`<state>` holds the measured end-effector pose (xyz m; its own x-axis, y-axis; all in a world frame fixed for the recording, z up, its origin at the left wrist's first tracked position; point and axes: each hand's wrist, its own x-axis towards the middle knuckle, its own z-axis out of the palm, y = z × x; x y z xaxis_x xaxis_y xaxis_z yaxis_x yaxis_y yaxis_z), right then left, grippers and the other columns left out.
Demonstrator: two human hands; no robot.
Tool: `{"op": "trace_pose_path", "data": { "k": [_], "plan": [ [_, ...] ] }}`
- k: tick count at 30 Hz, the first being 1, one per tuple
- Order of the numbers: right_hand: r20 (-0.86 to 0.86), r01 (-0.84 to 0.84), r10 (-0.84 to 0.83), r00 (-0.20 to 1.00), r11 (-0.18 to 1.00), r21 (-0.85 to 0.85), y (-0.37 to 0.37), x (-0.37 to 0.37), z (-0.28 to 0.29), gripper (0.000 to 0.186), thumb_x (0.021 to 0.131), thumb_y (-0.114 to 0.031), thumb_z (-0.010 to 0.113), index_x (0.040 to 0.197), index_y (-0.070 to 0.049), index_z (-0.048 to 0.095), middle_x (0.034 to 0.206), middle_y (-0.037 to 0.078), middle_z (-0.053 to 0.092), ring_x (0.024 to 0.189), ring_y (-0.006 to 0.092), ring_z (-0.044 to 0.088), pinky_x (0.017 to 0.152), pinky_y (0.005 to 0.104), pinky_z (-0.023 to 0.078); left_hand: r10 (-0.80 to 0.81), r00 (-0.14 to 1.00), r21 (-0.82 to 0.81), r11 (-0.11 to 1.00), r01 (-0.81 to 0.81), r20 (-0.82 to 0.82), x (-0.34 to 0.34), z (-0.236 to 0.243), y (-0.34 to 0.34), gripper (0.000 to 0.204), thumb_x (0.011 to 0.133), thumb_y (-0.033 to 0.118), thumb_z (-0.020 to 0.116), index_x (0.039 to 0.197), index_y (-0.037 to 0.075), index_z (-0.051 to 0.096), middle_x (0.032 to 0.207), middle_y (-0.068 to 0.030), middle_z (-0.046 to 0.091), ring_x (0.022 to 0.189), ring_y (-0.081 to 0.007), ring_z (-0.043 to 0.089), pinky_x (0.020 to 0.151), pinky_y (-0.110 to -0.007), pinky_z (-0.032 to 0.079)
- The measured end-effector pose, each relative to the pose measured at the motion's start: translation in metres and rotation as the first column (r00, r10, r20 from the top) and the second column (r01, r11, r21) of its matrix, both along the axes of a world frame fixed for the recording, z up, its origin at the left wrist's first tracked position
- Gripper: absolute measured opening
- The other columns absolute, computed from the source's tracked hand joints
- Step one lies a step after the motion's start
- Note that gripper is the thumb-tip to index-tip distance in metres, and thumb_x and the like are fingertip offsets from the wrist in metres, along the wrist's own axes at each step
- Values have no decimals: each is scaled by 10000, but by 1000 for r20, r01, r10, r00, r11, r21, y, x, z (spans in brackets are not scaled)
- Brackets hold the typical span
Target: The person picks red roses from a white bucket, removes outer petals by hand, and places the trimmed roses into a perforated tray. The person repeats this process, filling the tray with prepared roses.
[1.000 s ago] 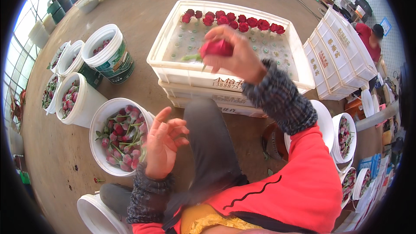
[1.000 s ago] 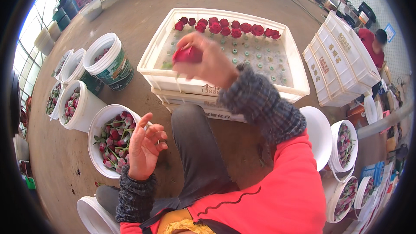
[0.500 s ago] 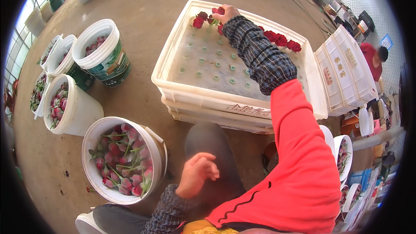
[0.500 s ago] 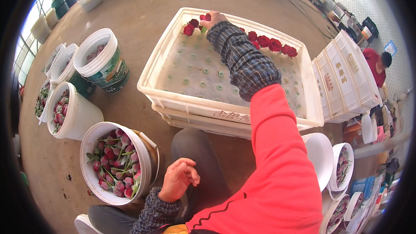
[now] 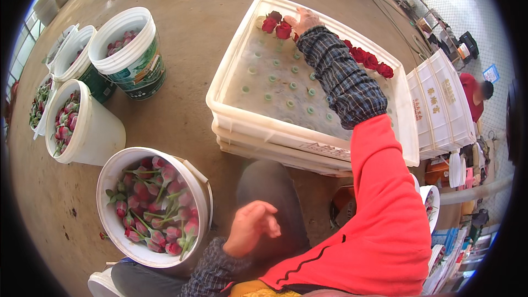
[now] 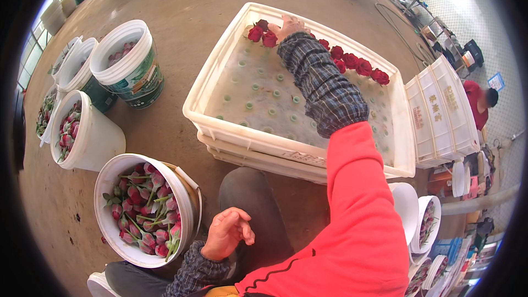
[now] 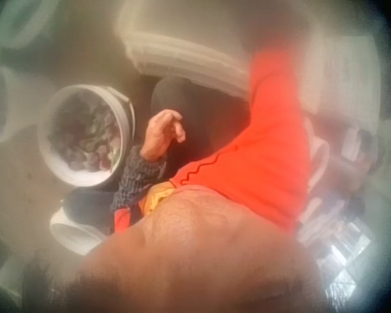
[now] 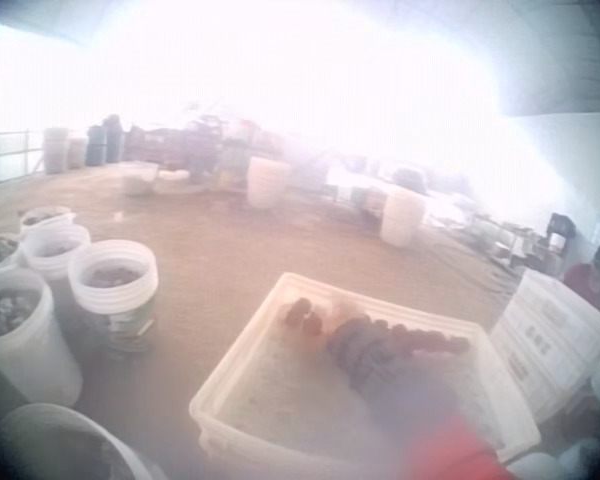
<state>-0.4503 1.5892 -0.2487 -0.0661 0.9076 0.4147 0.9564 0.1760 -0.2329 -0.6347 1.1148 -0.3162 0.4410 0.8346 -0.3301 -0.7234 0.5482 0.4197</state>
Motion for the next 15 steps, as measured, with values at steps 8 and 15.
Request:
{"op": "trace_pose_path", "data": {
  "k": [8, 15],
  "plan": [
    [-384, -267, 316, 868, 948, 175, -73, 9, 83, 397, 892, -346, 573, 766, 18, 668, 686, 79, 647, 687, 127, 575, 677, 288, 462, -20, 977, -18, 1000, 16, -214, 9, 23, 9, 273, 959, 269, 471, 985, 10, 552, 682, -112, 599, 594, -226, 614, 522, -296, 492],
    [-422, -911, 808, 411, 382, -156, -251, -150, 65, 228, 833, -124, 606, 1031, -20, 566, 823, 60, 605, 697, 120, 589, 635, 280, 487, 383, 917, 70, 923, -377, -108, 0, 35, -32, 227, 960, 255, 483, 937, 44, 562, 712, -43, 588, 623, -159, 596, 497, -244, 451]
  ]
}}
